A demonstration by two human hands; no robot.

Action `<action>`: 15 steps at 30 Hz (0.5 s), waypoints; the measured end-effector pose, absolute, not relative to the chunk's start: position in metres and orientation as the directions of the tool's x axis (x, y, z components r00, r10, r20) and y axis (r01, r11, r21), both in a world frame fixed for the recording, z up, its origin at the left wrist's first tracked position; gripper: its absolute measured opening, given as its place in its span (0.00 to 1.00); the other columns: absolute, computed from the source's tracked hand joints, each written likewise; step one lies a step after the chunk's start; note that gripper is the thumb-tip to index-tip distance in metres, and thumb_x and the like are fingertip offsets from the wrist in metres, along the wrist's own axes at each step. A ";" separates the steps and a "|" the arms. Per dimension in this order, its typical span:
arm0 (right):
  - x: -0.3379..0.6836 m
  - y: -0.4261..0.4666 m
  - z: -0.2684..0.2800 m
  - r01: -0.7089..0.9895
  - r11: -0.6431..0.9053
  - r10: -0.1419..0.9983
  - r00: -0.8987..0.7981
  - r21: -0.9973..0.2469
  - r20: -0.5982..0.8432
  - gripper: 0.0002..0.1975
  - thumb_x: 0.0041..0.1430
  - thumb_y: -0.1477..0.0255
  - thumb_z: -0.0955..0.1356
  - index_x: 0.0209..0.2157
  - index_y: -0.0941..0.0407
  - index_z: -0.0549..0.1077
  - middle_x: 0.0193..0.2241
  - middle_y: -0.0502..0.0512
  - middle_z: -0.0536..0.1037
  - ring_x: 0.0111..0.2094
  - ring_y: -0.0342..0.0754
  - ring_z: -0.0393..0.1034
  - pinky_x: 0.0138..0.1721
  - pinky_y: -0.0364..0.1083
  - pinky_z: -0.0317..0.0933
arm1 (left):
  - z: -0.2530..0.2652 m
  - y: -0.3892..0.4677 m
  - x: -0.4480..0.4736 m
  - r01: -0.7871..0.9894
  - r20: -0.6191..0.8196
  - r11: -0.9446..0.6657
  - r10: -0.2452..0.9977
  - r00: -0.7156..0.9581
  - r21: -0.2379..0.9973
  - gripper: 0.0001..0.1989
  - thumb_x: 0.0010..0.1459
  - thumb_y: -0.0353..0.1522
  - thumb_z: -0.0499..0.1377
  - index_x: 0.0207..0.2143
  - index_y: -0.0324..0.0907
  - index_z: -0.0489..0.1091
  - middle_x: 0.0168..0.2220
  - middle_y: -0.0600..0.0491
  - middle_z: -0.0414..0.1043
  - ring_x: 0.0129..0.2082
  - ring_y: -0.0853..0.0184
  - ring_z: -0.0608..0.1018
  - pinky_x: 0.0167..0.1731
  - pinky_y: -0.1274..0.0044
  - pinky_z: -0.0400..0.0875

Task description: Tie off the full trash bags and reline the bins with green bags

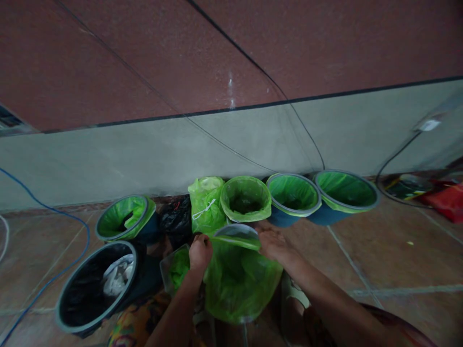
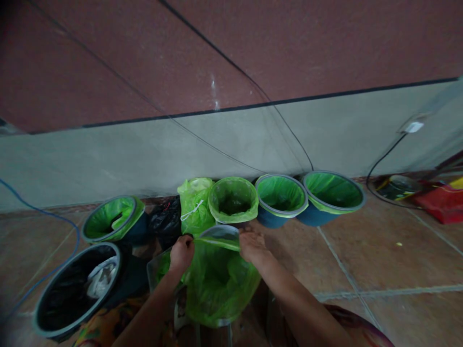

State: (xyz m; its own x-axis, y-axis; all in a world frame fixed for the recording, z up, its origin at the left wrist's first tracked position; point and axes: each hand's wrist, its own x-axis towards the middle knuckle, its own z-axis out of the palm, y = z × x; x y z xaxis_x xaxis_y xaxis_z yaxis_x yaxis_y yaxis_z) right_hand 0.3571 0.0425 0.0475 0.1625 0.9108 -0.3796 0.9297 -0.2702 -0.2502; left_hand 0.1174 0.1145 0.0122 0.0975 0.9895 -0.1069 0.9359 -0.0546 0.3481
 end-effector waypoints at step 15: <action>0.340 0.050 0.040 0.919 -0.265 0.942 0.182 -0.293 -0.282 0.18 0.65 0.77 0.56 0.46 0.60 0.75 0.42 0.64 0.81 0.45 0.54 0.75 0.45 0.47 0.63 | 0.005 0.106 0.120 0.922 -0.220 -0.091 0.958 0.185 0.377 0.16 0.59 0.26 0.57 0.50 0.41 0.72 0.48 0.46 0.77 0.47 0.64 0.77 0.46 0.78 0.66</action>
State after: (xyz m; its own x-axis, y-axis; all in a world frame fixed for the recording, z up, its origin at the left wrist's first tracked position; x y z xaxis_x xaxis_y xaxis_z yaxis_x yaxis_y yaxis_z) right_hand 0.3401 0.0499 0.0405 0.1816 0.9420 -0.2822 0.9187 -0.2649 -0.2931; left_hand 0.1204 0.1062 0.0047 0.1850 0.9579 -0.2196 0.9215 -0.0915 0.3774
